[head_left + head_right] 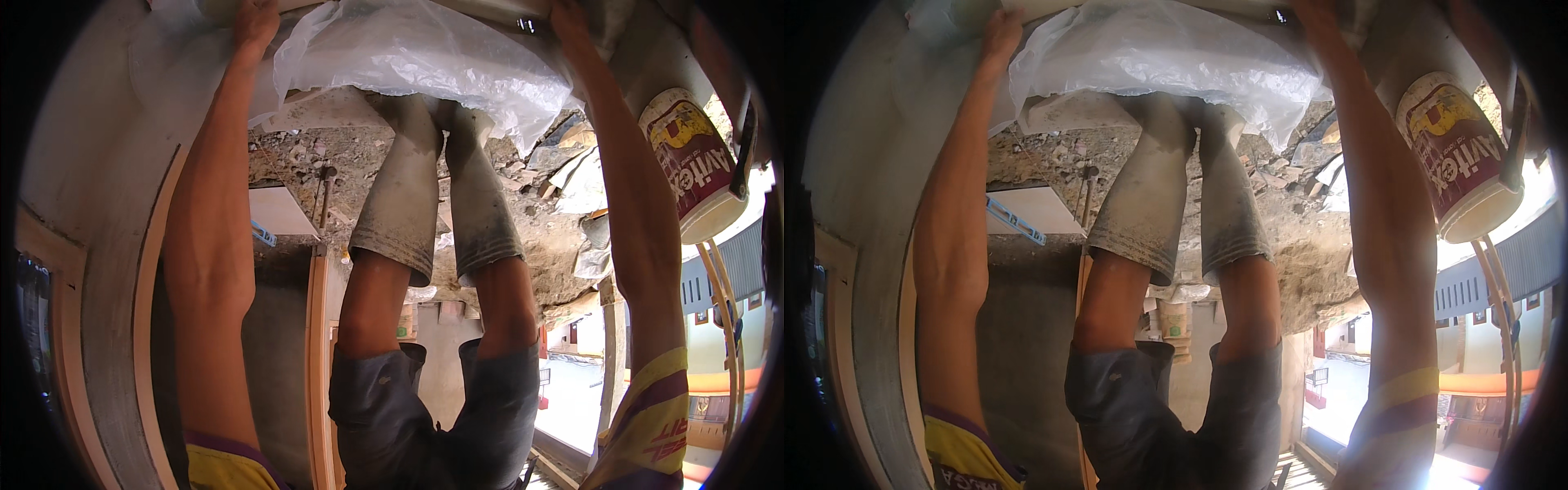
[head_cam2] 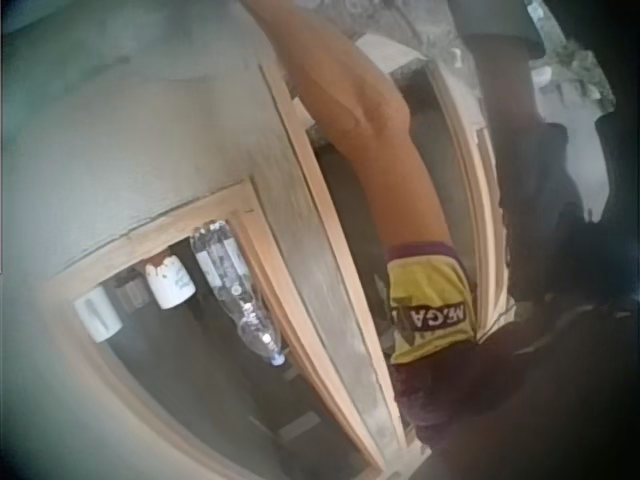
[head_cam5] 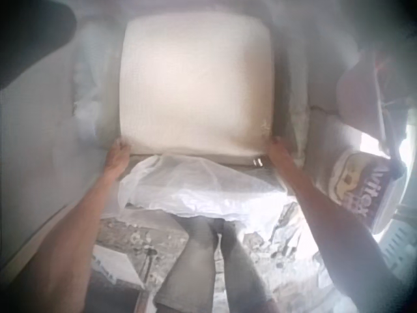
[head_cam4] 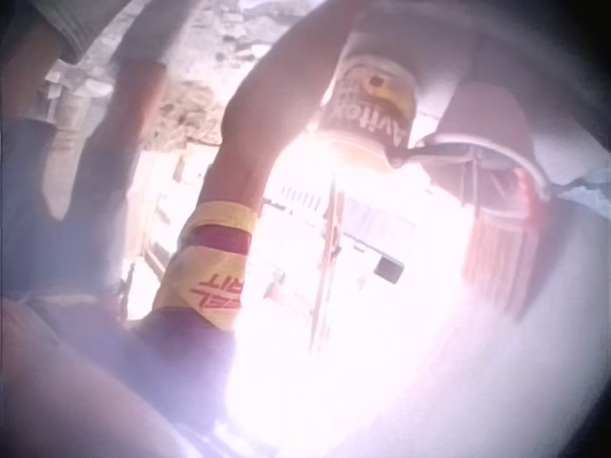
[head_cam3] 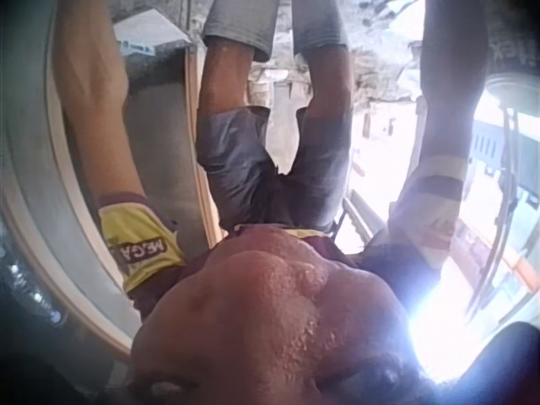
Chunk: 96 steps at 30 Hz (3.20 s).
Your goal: The person carries and positions a ceramic tile against a wall niche and later applies mortar to the floor area using a trowel and buckets.
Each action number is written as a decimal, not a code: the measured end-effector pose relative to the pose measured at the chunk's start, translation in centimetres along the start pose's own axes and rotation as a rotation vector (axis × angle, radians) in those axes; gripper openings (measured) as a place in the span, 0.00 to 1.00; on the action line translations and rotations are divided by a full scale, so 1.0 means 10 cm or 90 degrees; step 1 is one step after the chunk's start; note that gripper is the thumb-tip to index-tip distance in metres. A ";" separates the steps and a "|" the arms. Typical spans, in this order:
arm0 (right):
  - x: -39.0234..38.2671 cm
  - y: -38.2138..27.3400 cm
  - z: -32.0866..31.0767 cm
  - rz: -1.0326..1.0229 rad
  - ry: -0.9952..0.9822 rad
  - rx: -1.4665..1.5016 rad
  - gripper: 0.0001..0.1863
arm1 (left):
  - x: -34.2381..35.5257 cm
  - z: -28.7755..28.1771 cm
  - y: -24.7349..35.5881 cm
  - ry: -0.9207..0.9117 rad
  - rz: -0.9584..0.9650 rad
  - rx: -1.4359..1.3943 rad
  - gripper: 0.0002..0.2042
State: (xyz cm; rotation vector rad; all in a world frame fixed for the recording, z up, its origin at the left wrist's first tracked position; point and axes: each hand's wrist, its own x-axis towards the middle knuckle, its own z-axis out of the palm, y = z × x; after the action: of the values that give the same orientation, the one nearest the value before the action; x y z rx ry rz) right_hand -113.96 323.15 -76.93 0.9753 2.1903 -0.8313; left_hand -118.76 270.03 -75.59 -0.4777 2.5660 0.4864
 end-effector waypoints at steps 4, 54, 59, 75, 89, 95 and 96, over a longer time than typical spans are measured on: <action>-0.12 -0.08 0.03 -0.088 0.097 -0.139 0.25 | 0.09 0.06 -0.06 -0.094 -0.012 0.008 0.24; -0.10 -0.23 -0.11 0.032 -0.214 0.463 0.26 | 0.09 -0.16 -0.01 -0.122 -0.175 -0.447 0.30; -0.01 -0.22 -0.13 -0.126 -0.070 0.179 0.34 | 0.02 -0.22 0.03 -0.079 -0.161 -0.380 0.33; -0.28 -0.57 -0.44 -0.103 0.040 0.015 0.46 | 0.16 -0.96 0.38 -0.036 -0.128 -0.222 0.38; -0.61 -0.79 -0.85 -0.177 0.016 0.164 0.35 | 0.09 -1.35 0.89 0.010 -0.028 -0.257 0.40; -0.87 -1.06 -1.32 -0.172 0.068 0.047 0.44 | -0.11 -1.78 1.05 -0.028 -0.024 -0.212 0.39; -0.92 -1.09 -1.41 -0.142 0.072 0.032 0.47 | -0.16 -1.85 1.08 -0.036 -0.033 -0.213 0.39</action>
State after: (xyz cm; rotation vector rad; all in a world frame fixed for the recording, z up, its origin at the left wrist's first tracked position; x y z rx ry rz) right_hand -121.14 323.84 -58.24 0.8293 2.4190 -0.9566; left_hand -129.11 272.10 -56.90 -0.6339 2.4179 0.9037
